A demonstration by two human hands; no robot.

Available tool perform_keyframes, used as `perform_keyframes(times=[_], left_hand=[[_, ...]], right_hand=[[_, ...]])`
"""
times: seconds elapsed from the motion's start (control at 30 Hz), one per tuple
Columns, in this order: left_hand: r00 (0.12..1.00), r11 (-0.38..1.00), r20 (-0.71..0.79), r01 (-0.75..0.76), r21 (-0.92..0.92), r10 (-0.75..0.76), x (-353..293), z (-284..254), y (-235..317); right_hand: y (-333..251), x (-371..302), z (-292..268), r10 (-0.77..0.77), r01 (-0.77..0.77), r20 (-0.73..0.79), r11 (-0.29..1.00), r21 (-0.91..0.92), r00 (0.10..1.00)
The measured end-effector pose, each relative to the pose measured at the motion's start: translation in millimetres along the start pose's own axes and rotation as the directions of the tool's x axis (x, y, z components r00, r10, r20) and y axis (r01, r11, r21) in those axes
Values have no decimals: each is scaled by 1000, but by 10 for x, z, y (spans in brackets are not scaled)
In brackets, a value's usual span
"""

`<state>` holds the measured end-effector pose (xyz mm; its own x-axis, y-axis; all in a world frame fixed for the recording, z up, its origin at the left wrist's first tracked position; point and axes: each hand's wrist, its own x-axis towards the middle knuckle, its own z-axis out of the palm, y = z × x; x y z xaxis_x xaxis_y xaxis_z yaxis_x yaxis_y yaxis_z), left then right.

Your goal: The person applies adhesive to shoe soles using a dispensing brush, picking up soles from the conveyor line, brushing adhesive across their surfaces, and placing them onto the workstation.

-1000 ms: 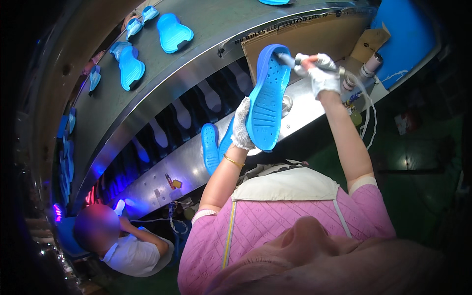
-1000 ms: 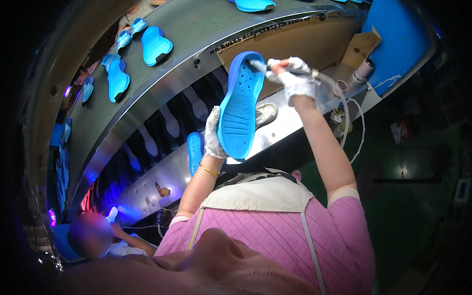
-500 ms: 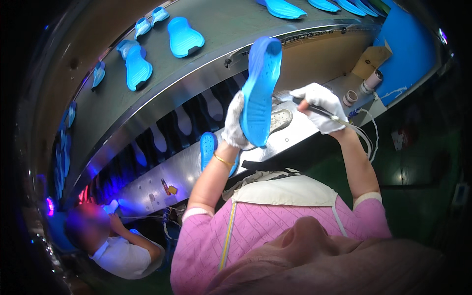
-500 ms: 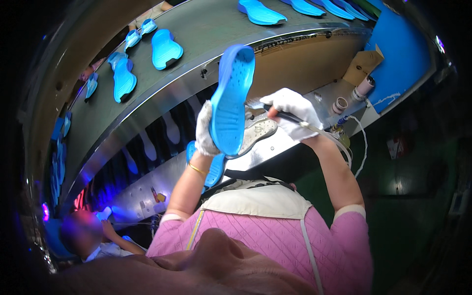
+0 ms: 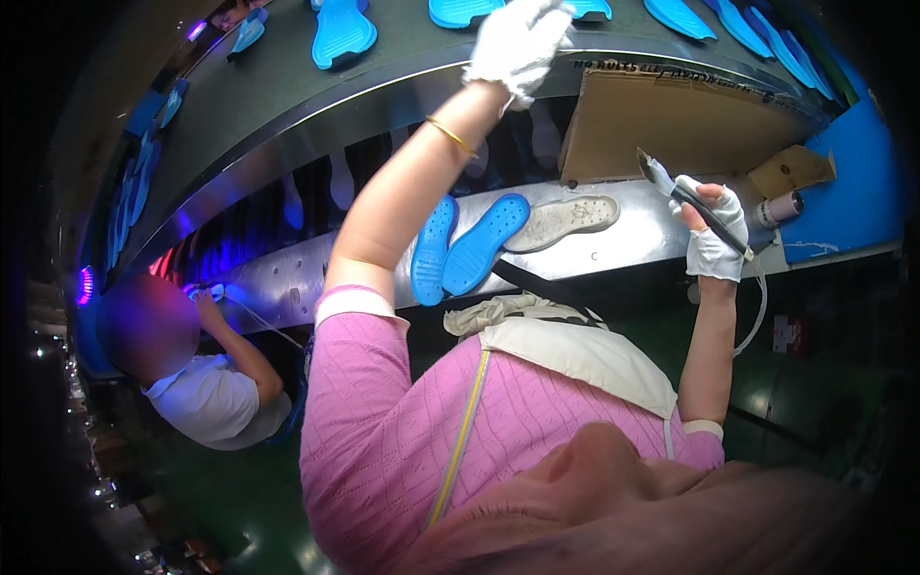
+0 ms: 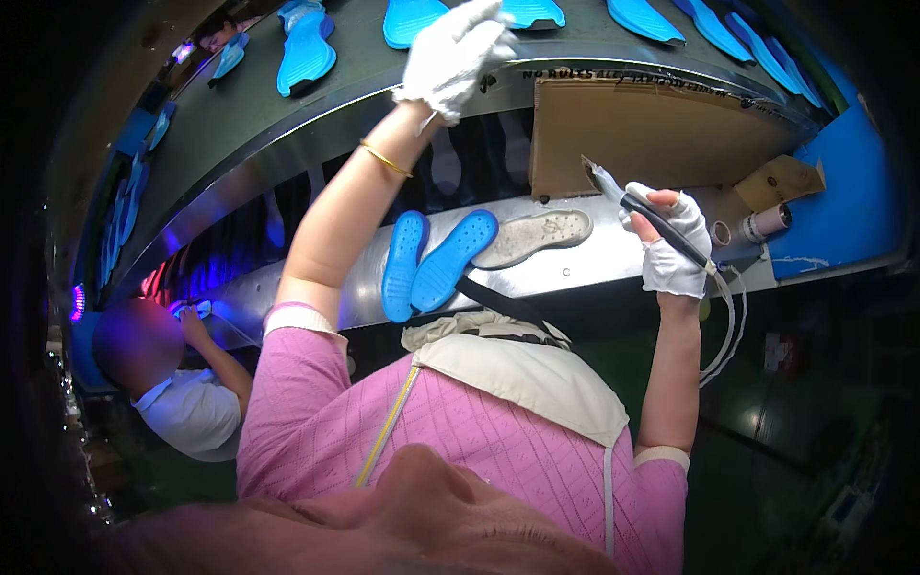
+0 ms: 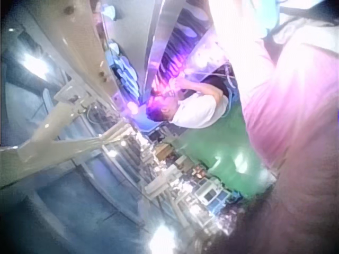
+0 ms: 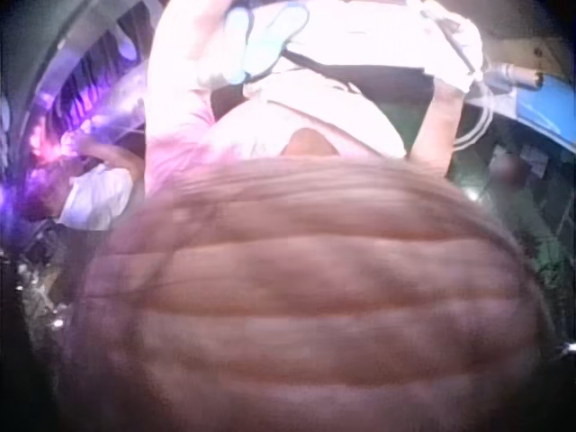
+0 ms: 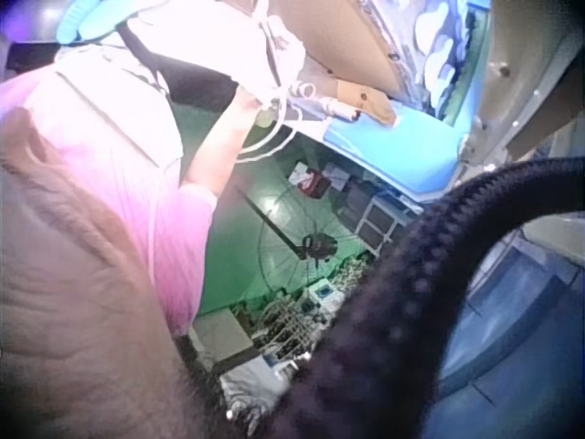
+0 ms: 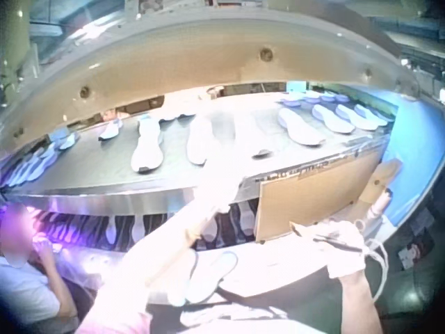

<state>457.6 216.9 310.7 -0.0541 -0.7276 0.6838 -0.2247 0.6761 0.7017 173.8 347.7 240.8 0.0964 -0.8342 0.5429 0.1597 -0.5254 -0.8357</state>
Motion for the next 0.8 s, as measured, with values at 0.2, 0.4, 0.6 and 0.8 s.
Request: perform_keyframes(times=[0.2, 0.4, 0.6, 0.8], left_hand=[[977, 808, 114, -215, 549, 182, -1, -562, 173], [934, 680, 98, -319, 660, 343, -368, -971, 440], [797, 665, -601, -421, -617, -52, -628, -1183, 627], [929, 176, 278, 325, -929, -245, -1190, -579, 230]], right_hand=[[188, 19, 172, 153, -153, 18, 988, 3, 988], [498, 18, 64, 255, -258, -42, 964, -69, 966], [791, 30, -123, 340, -314, -93, 925, 212, 936], [683, -51, 208, 306, -293, 9, 901, 321, 952]])
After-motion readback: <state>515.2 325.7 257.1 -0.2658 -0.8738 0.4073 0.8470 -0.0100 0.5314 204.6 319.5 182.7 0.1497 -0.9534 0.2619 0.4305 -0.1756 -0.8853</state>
